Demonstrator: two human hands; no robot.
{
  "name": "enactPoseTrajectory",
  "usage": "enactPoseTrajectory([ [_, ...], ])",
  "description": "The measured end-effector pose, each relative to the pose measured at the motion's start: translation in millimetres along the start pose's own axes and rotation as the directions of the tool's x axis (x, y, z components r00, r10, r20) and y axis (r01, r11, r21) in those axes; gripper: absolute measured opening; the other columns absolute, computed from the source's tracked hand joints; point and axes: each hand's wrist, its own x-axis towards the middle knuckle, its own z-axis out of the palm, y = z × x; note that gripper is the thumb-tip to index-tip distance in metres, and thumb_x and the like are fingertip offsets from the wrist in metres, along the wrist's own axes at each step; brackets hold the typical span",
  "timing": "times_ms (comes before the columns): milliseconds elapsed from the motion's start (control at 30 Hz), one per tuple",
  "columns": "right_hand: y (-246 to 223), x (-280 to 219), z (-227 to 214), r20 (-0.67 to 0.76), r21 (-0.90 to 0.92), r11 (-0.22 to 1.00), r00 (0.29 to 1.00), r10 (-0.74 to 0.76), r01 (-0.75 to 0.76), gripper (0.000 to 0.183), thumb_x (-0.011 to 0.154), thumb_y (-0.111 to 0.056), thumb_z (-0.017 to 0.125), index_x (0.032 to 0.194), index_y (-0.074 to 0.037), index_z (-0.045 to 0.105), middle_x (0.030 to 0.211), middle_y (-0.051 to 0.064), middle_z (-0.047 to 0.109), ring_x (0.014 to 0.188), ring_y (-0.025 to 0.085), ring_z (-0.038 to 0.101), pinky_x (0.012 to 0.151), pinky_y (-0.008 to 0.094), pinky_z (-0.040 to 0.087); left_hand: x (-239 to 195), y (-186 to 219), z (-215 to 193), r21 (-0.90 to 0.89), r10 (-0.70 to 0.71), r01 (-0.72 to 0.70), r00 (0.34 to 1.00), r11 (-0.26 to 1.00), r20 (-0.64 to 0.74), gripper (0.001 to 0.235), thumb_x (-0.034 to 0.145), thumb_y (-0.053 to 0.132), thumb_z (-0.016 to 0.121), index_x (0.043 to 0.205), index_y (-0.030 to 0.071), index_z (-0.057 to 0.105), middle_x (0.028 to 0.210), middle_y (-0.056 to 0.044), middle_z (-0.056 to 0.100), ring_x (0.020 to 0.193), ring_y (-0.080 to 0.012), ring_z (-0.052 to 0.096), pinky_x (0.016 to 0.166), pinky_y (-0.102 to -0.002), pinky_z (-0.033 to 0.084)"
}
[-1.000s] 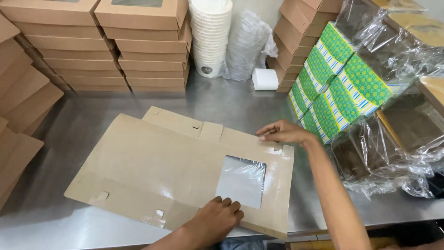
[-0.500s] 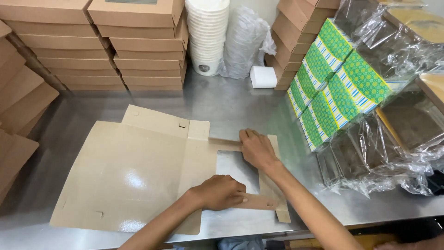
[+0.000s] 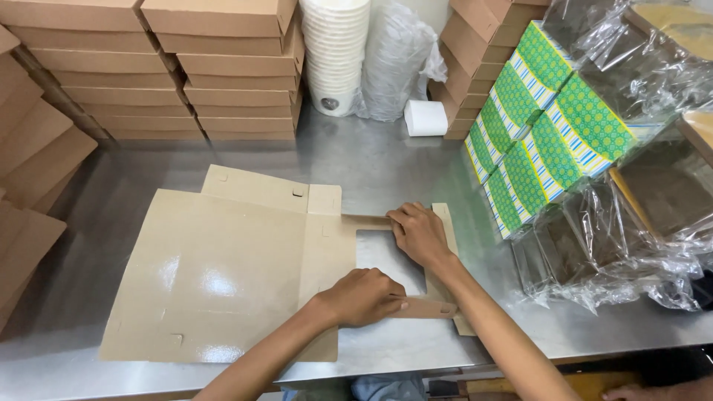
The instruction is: Assembling a cardboard box with a clear window by folding flaps and pressing adhesive sections.
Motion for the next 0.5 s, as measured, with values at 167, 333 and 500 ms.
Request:
enactPoseTrajectory([
  [167, -0.1, -12.6, -4.4, 0.003, 0.082, 0.995, 0.998, -0.062, 0.062, 0.026, 0.099, -0.016, 0.058, 0.119, -0.013, 0.075, 0.112, 0.007, 0.073, 0.106, 0.027, 0.066, 0.081, 0.041, 0.056, -1.5, 1.8, 17.3, 0.059, 0.050, -0.048, 0.998, 0.997, -0.032, 0.024, 0.096, 0.013, 0.059, 0.074, 0.007, 0.067, 0.071, -0.010, 0.067, 0.065, -0.0293, 0.062, 0.067, -0.041, 0.052],
  [333, 14.7, 7.7, -20.7, 0.144, 0.194, 0.979, 0.989, 0.037, -0.065, 0.031, 0.106, -0.029, 0.045, 0.120, -0.018, 0.070, 0.097, 0.006, 0.063, 0.102, 0.032, 0.061, 0.078, 0.048, 0.050, -3.8, 3.4, 77.5, 0.444, 0.219, -0.148, 0.969, 0.884, -0.112, 0.028, 0.096, 0.017, 0.062, 0.073, 0.006, 0.074, 0.078, -0.014, 0.066, 0.062, -0.0353, 0.064, 0.056, -0.049, 0.050],
  [500, 37.1, 27.4, -1.6, 0.148, -0.118, 0.992, 0.987, 0.061, -0.044, 0.057, 0.098, -0.026, 0.057, 0.152, -0.011, 0.048, 0.137, 0.014, 0.057, 0.125, 0.036, 0.052, 0.099, 0.054, 0.045, 3.9, 6.1, 96.7, 0.577, 0.239, -0.053, 0.938, 0.815, -0.251, 0.019, 0.091, 0.014, 0.066, 0.072, 0.011, 0.070, 0.079, -0.010, 0.058, 0.066, -0.0290, 0.056, 0.053, -0.042, 0.044],
])
